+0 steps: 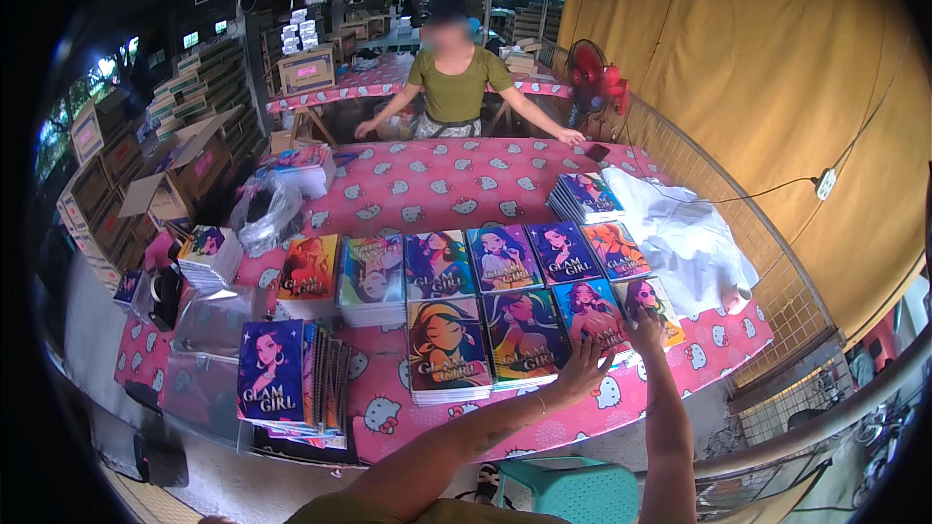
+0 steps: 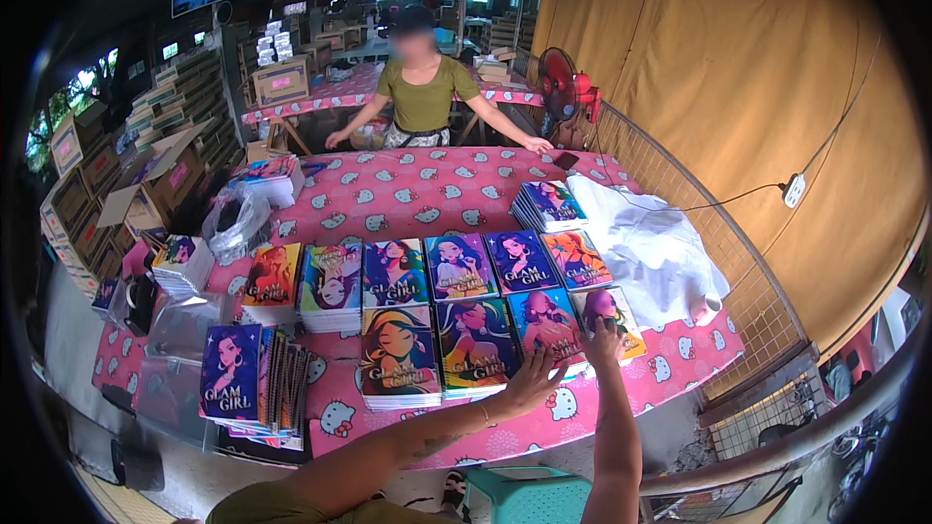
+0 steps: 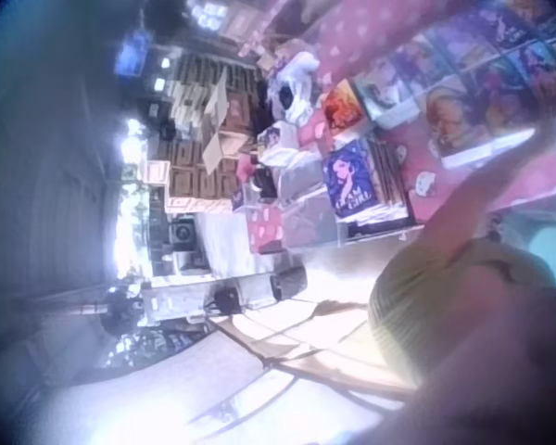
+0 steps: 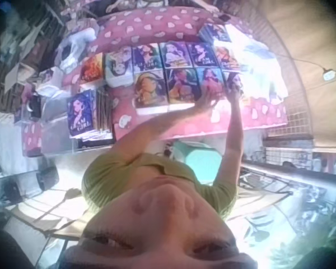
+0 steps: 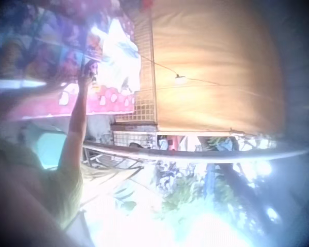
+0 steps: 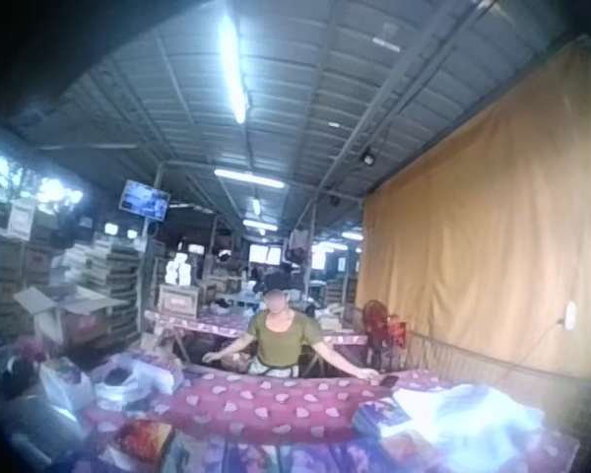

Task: The person stacks spiral notebooks one at a time from a table onto a central pile by hand.

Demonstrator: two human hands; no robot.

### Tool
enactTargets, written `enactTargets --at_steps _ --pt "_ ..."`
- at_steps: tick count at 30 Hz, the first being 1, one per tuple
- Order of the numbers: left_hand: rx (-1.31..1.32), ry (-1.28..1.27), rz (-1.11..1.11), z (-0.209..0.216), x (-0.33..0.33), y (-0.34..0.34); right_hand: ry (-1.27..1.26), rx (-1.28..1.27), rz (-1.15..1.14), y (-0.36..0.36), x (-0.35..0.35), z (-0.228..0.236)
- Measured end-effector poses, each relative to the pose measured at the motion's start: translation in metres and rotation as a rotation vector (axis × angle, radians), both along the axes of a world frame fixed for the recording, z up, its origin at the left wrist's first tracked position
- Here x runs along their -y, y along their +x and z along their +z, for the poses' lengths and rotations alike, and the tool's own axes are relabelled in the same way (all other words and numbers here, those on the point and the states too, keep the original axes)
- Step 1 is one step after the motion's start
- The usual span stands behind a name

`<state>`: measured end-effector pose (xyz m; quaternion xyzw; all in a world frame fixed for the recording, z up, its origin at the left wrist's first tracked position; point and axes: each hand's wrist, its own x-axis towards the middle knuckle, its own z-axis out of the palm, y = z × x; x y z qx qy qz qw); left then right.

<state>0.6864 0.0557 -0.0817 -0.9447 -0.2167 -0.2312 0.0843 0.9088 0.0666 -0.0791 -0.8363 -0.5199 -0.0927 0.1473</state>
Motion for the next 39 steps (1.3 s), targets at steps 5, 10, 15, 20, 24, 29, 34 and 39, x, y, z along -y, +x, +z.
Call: enactTargets --at_steps 5,10,15,20,24,29,34,39 --pt "0.065 0.106 -0.195 0.048 -0.029 0.007 -0.093 -0.076 0.101 0.010 0.010 0.036" --pt "0.661 -0.431 0.064 0.153 -0.053 -0.071 -0.155 -0.095 0.128 0.022 0.012 0.011" --pt "1.126 -1.323 -0.227 0.203 -0.015 -0.316 0.167 -0.202 0.078 -0.055 -0.005 0.043" --pt "0.912 -1.003 0.192 0.217 0.091 -0.500 0.945 -1.158 0.535 -0.246 0.020 0.090" --pt "0.889 0.000 0.399 0.252 0.126 -0.546 0.733 -0.723 0.984 -0.439 0.026 0.125" --pt "0.307 0.140 0.545 0.175 0.115 -0.558 0.322 -0.235 1.386 -0.525 0.013 0.071" --pt "0.259 -0.243 0.369 0.147 0.114 -0.511 0.232 -0.415 0.446 -0.376 -0.005 0.051" --pt "0.422 -0.108 0.217 0.078 0.046 -0.321 -0.093 -0.115 0.140 -0.294 -0.008 0.028"
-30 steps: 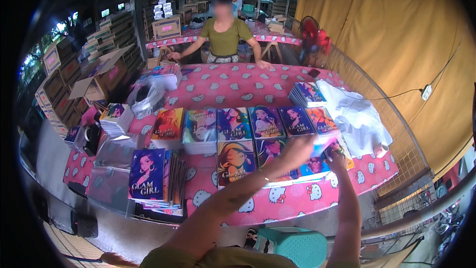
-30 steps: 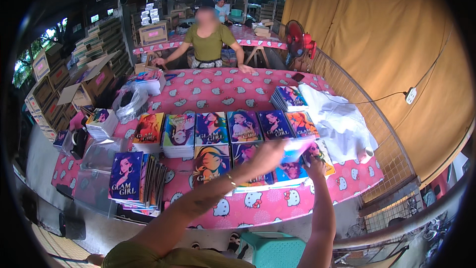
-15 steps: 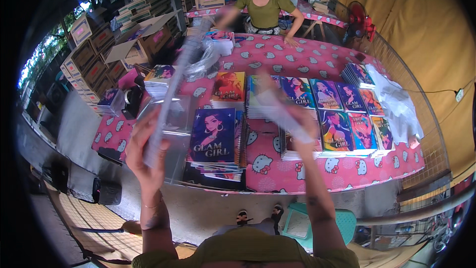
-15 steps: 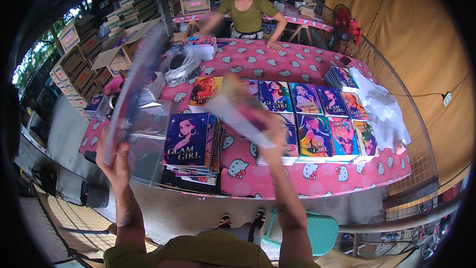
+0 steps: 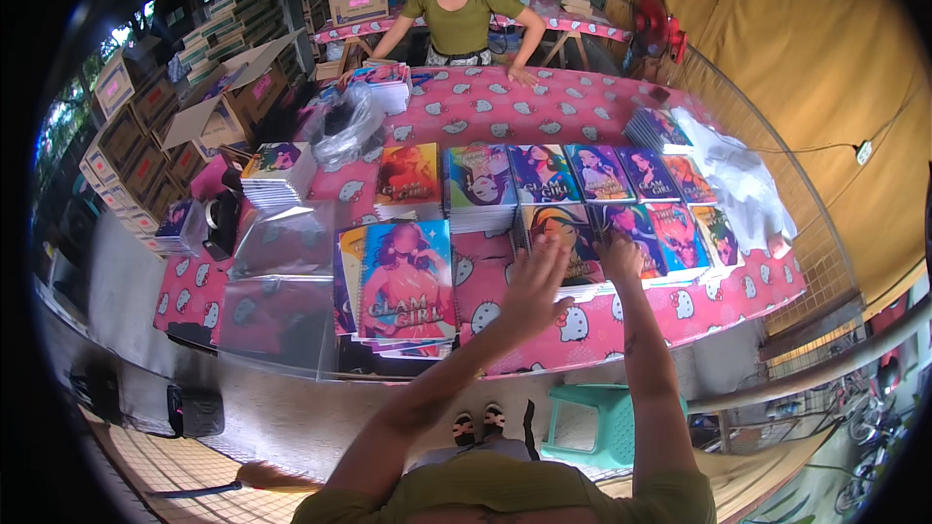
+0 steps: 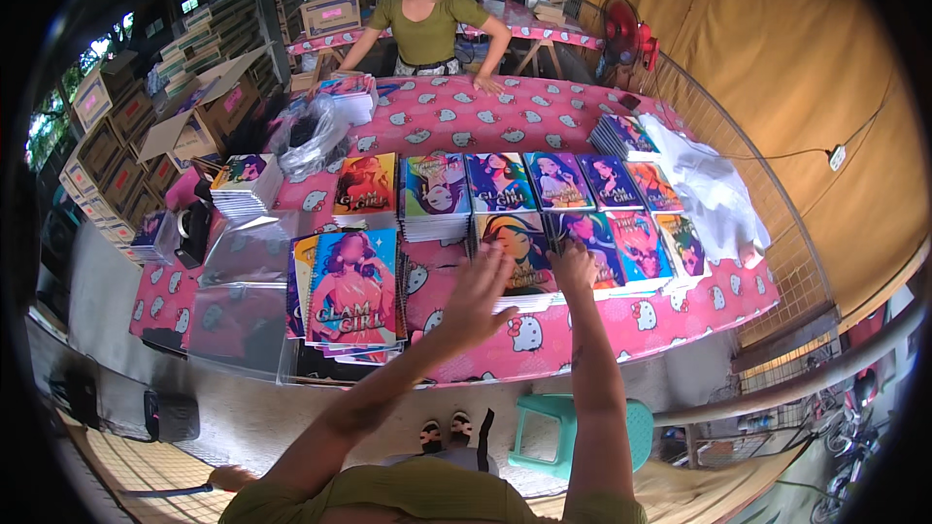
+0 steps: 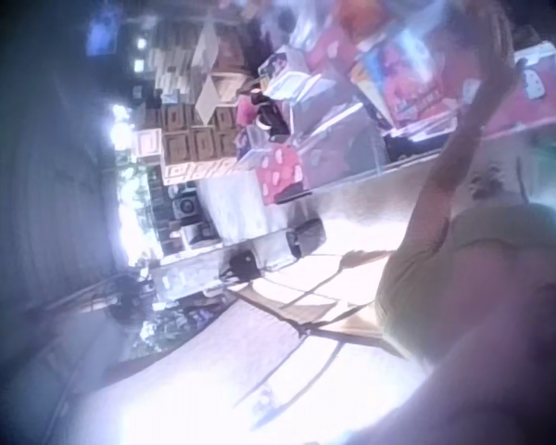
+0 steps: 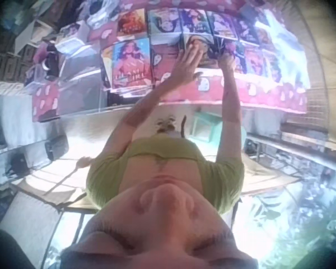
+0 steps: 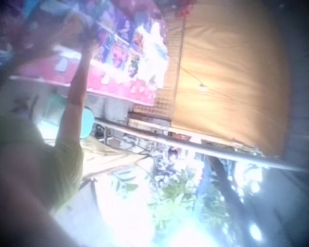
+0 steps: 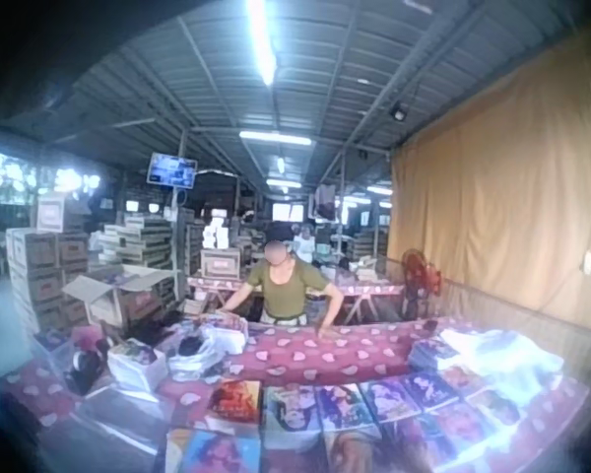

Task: The person stacks spiral notebooks one at a time from a table onto a central pile by hand.

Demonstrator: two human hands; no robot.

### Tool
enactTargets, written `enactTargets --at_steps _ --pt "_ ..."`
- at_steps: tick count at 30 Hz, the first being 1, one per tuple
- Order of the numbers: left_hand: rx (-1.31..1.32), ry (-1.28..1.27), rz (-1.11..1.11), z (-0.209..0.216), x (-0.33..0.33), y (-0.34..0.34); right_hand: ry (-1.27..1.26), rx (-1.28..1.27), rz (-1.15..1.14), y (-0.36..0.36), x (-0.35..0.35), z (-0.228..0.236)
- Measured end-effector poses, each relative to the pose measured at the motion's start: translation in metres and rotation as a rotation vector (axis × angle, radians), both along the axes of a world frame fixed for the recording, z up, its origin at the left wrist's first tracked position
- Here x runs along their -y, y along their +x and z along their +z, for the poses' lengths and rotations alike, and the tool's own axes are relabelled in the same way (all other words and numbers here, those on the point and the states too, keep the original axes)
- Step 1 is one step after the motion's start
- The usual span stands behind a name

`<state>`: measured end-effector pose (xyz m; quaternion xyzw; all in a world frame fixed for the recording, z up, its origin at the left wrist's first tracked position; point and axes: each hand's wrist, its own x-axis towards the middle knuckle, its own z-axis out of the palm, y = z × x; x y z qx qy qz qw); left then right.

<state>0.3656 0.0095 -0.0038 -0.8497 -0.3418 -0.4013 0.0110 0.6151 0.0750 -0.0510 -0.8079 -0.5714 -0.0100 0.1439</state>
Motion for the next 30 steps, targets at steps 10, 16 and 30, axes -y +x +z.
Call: enactTargets --at_steps 10,16,30 --pt "0.411 -0.487 0.193 0.116 0.011 -0.106 0.404 -0.421 0.254 -0.021 0.019 0.079" --pt "0.156 0.293 0.369 0.152 0.045 -0.222 0.629 -0.763 0.787 -0.173 0.040 0.122" --pt "0.236 -0.642 0.257 0.086 -0.020 -0.294 0.275 -0.761 0.961 -0.209 -0.033 0.083"
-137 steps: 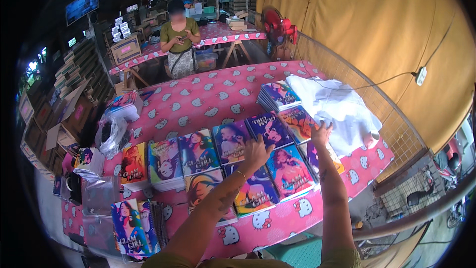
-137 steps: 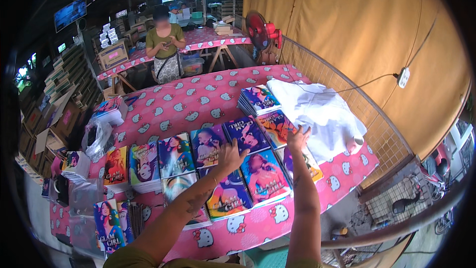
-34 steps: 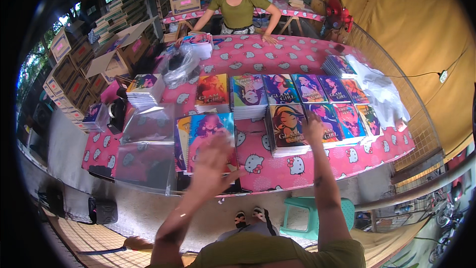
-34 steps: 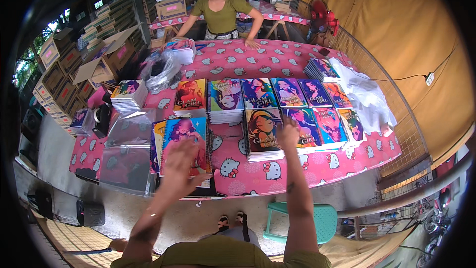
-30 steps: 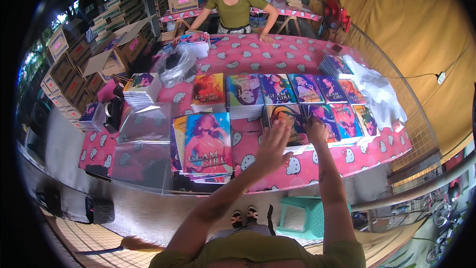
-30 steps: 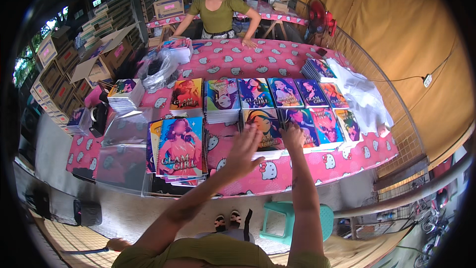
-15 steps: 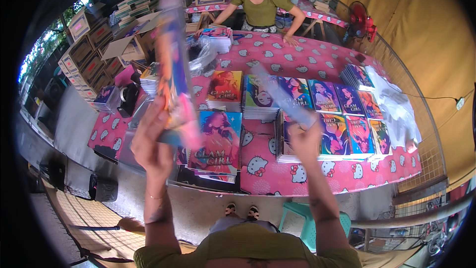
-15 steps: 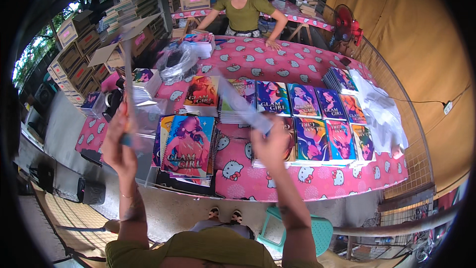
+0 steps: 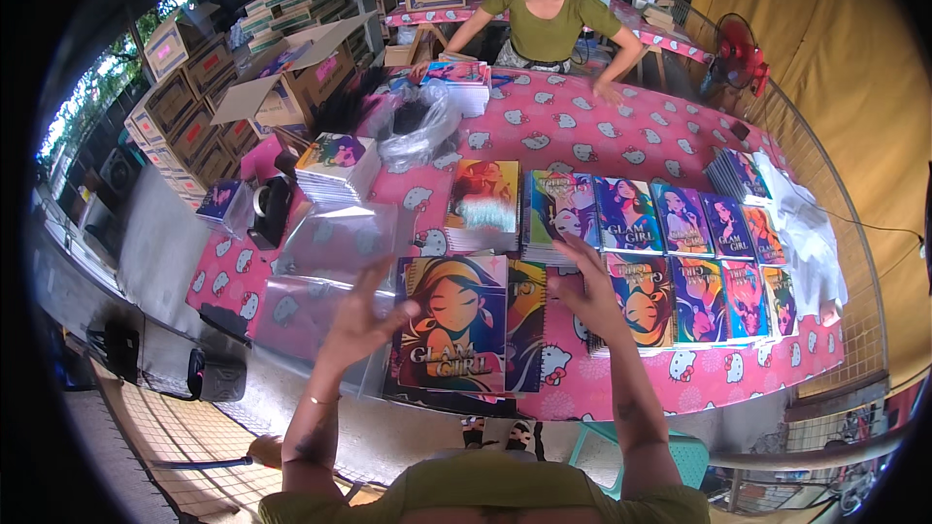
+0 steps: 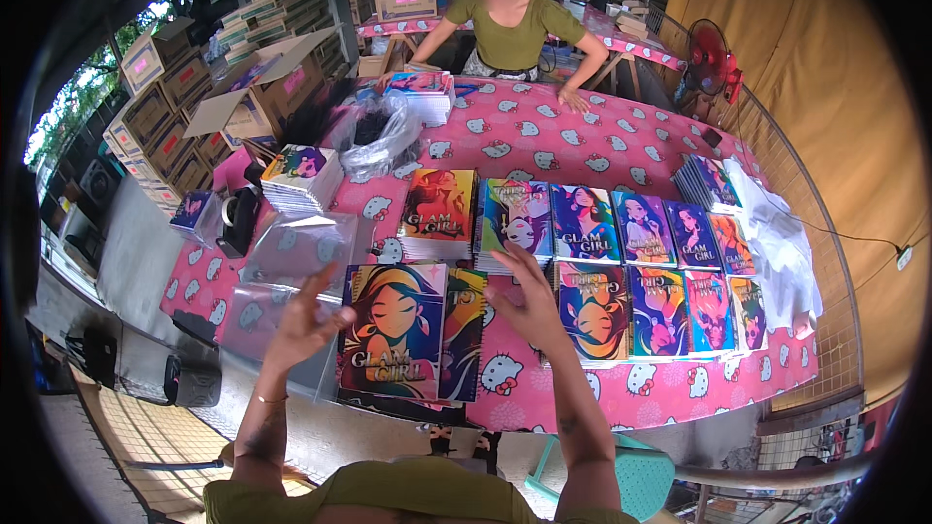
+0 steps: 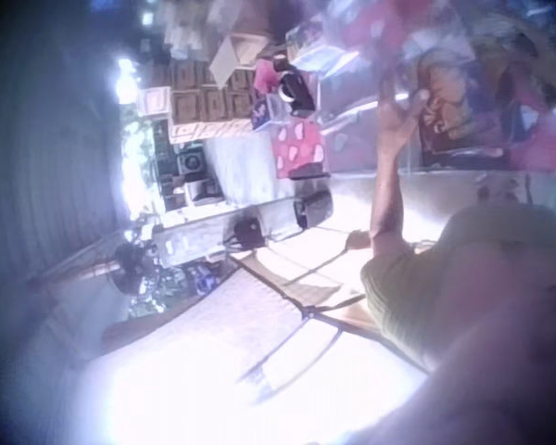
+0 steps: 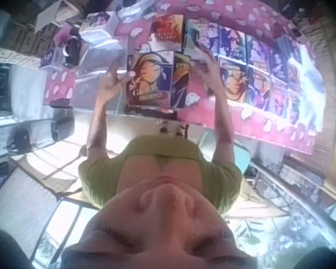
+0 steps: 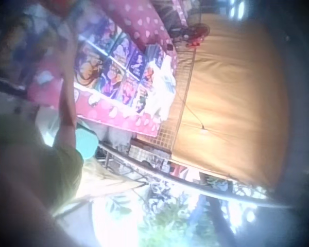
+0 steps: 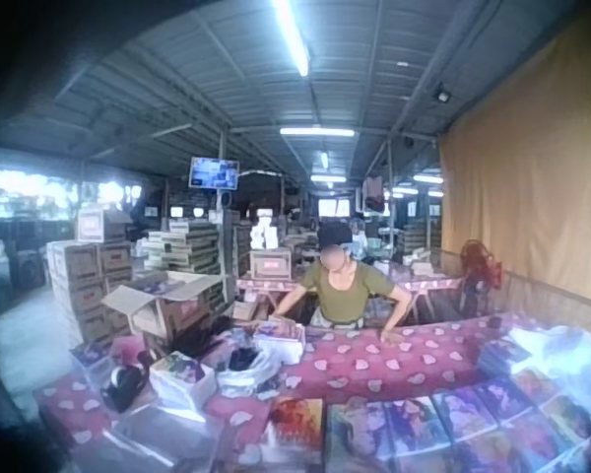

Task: The person stacks spiral notebooks one at a time from a table onto a central pile by hand.

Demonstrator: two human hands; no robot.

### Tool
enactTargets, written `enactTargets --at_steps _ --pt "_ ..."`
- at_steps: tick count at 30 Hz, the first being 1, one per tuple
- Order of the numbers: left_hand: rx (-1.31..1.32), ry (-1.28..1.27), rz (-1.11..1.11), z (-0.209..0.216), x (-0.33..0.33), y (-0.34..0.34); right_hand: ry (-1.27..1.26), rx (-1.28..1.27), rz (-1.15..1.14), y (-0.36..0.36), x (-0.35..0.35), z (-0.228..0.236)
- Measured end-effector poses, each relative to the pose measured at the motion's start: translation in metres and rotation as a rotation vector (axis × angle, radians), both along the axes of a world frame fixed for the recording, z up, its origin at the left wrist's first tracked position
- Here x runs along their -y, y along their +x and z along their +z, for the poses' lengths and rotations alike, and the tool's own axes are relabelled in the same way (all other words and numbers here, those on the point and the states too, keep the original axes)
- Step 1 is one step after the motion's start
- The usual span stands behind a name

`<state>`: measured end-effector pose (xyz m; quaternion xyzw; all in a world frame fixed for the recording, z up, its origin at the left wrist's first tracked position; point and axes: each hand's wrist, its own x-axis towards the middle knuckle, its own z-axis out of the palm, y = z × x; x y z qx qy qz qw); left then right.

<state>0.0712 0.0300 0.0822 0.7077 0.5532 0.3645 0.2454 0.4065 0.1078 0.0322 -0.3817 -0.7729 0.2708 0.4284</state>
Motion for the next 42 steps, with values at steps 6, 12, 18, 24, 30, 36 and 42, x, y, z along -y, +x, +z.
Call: enactTargets --at_steps 6,12,18,24,30,36,42 --pt "0.146 -0.317 0.192 -0.056 -0.025 -0.046 -0.161 0.122 0.098 -0.031 0.017 -0.038" --pt "0.824 0.218 0.235 0.043 -0.014 -0.072 -0.221 0.002 0.105 -0.042 0.023 -0.041" --pt "0.612 0.088 0.158 0.025 0.002 0.008 -0.157 0.066 0.067 -0.049 0.023 -0.040" --pt "-0.267 0.027 0.059 -0.013 0.014 0.004 -0.139 0.014 0.068 -0.048 0.026 -0.042" --pt "-0.086 0.031 -0.105 -0.029 0.006 -0.003 -0.167 -0.160 0.031 -0.044 0.012 -0.053" --pt "-0.010 0.057 0.294 -0.023 -0.129 0.015 0.321 0.689 -0.568 0.004 -0.064 -0.089" --pt "-0.238 -0.621 0.119 -0.148 -0.271 -0.012 0.149 0.414 -0.381 -0.003 -0.083 -0.059"
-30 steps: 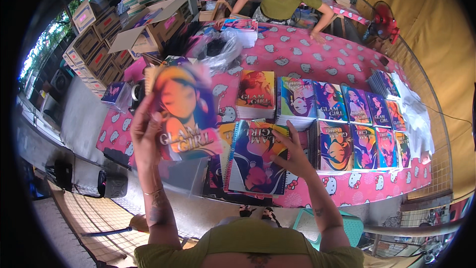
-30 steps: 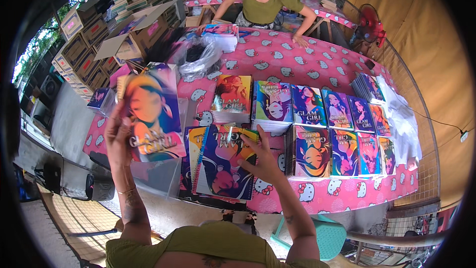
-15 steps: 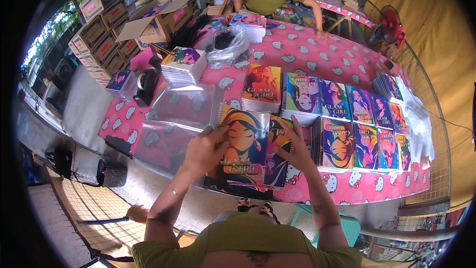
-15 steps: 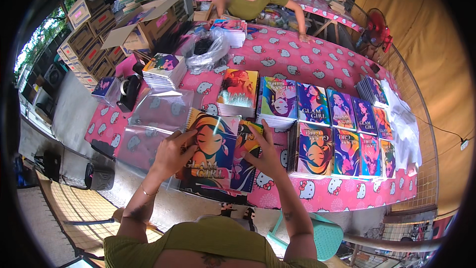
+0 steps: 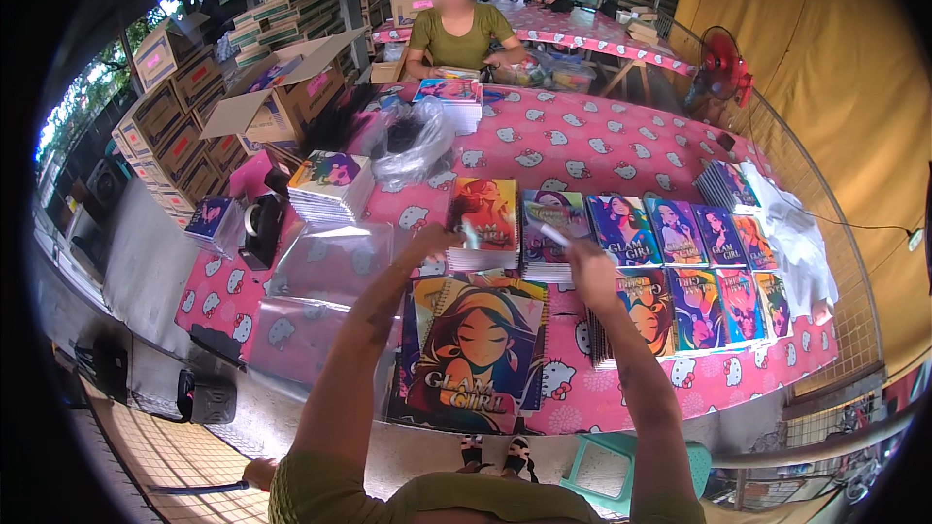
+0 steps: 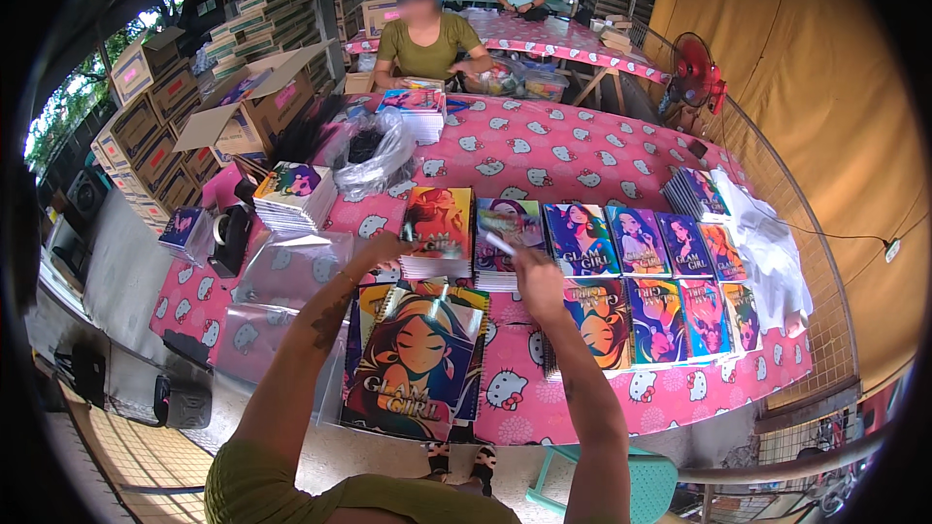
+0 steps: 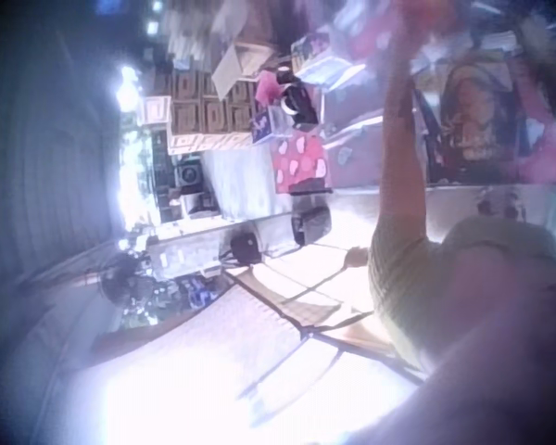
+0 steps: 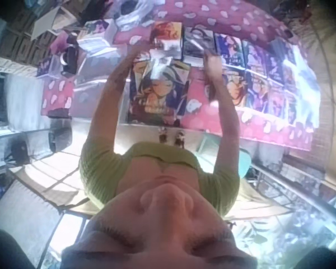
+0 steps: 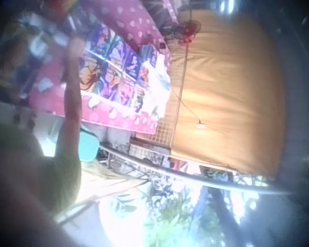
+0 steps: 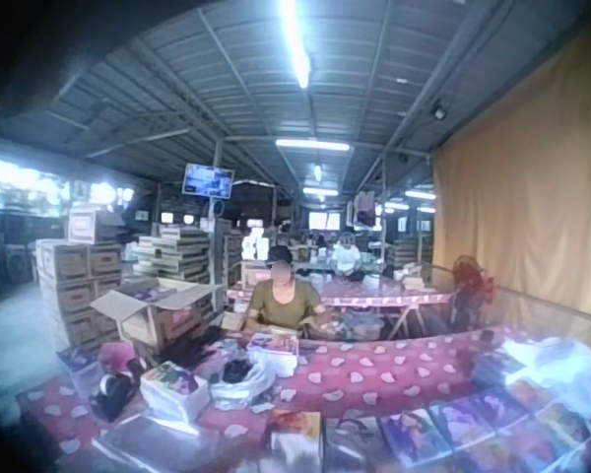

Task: The person stacks spiral notebooks one at a time from a table onto a central pile by hand.

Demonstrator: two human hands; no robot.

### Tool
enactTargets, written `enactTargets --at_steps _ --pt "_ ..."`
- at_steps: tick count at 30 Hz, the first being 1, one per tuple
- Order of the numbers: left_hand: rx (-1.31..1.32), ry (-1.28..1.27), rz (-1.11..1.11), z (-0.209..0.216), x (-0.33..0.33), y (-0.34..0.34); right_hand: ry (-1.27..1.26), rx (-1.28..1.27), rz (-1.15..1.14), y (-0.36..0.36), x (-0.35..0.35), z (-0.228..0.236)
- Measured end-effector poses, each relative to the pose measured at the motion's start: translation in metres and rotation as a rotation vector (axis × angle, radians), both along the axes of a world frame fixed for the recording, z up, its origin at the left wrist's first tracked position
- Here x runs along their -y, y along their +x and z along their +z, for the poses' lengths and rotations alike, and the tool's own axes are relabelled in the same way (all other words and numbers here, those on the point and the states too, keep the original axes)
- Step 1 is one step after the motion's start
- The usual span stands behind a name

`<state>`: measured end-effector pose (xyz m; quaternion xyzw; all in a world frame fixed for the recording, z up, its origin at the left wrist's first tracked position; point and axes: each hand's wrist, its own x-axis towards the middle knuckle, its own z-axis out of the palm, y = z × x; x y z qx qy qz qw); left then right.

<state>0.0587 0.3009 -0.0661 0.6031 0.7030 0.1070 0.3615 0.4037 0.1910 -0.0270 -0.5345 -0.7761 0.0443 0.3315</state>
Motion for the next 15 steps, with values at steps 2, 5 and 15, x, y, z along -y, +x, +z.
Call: enactTargets --at_steps 2,5,15 --pt "-0.058 0.225 -0.002 0.002 0.002 -0.015 0.258 -0.154 -0.025 -0.008 0.034 0.061" --pt "-0.125 0.781 0.028 0.049 0.011 -0.042 0.123 -0.106 0.096 -0.033 0.133 0.114" --pt "0.465 0.699 0.016 0.141 0.302 -0.001 -0.078 -0.284 0.127 -0.067 0.191 0.061"
